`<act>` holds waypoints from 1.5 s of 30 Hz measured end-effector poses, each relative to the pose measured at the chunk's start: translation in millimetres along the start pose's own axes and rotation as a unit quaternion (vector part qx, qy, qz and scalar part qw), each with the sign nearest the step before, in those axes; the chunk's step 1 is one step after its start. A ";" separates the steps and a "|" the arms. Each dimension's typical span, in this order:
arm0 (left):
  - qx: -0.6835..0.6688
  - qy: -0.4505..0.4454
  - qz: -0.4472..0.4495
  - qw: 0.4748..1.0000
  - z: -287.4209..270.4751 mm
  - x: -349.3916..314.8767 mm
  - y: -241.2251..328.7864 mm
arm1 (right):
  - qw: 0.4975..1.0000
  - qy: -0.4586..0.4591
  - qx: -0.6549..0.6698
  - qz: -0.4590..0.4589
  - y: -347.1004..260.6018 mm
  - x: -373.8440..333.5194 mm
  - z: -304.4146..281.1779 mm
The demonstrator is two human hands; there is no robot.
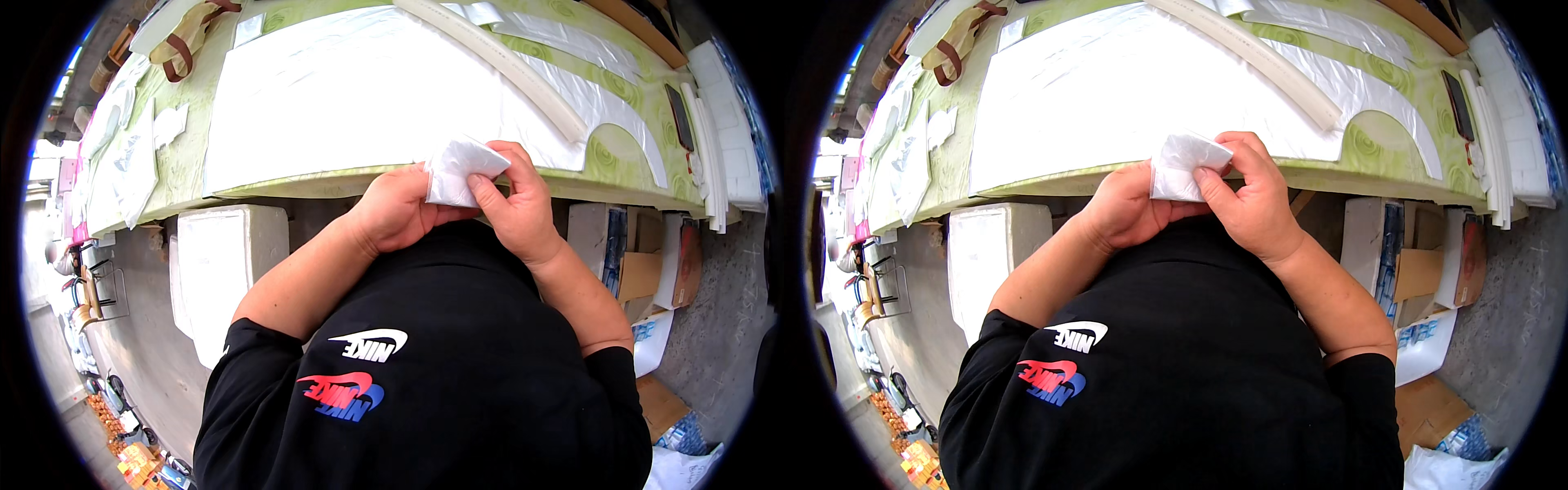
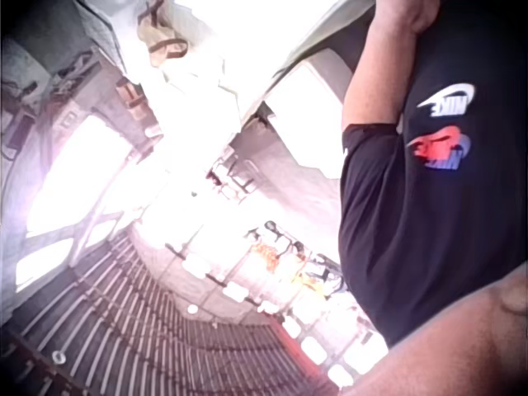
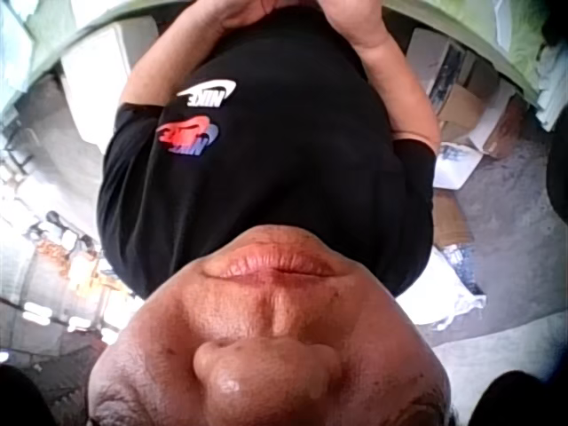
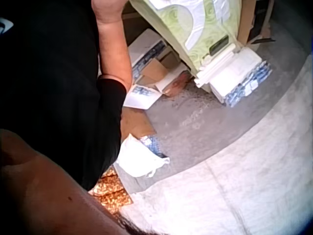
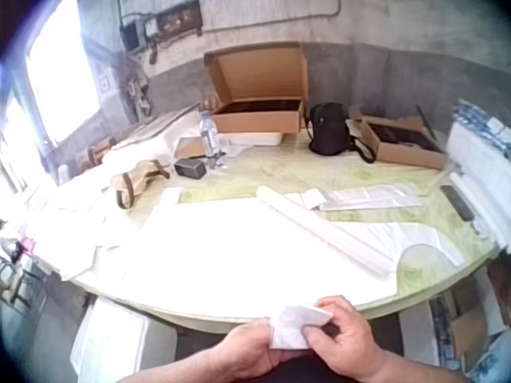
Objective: The person repeatedly tears off small pieces of clear plastic wrap from a roll and folds them into small packets on a workbench. The person handles the plastic wrap roll and the torn pieces by hand throughout the clip.
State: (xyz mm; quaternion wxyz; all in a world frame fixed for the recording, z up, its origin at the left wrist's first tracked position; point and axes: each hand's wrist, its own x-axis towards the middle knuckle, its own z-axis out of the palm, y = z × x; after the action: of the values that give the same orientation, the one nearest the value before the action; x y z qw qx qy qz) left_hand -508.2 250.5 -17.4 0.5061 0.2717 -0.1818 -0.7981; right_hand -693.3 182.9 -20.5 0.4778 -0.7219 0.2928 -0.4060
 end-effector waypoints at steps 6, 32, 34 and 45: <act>-0.051 -0.029 0.007 0.998 1.2 -4.4 5.1 | 0.999 -0.009 -0.032 0.011 -3.5 1.7 -0.9; -0.050 -0.003 0.033 0.998 3.2 -1.4 8.0 | 0.927 -0.032 -0.189 -0.321 -12.0 0.9 -6.7; -0.055 0.013 0.012 0.998 3.9 -1.4 7.4 | 0.930 -0.063 -0.180 -0.315 -10.8 1.0 -6.5; 0.479 0.240 0.358 0.765 -13.3 7.6 67.8 | 0.931 -0.034 -0.197 -0.305 14.3 38.5 -2.1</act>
State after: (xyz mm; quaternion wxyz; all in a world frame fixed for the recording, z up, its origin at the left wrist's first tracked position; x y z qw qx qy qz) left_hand -454.6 214.8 8.6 0.5863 0.5768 -0.4966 -0.2773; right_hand -676.4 145.5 -21.5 0.1889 -0.8693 0.1156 -0.4419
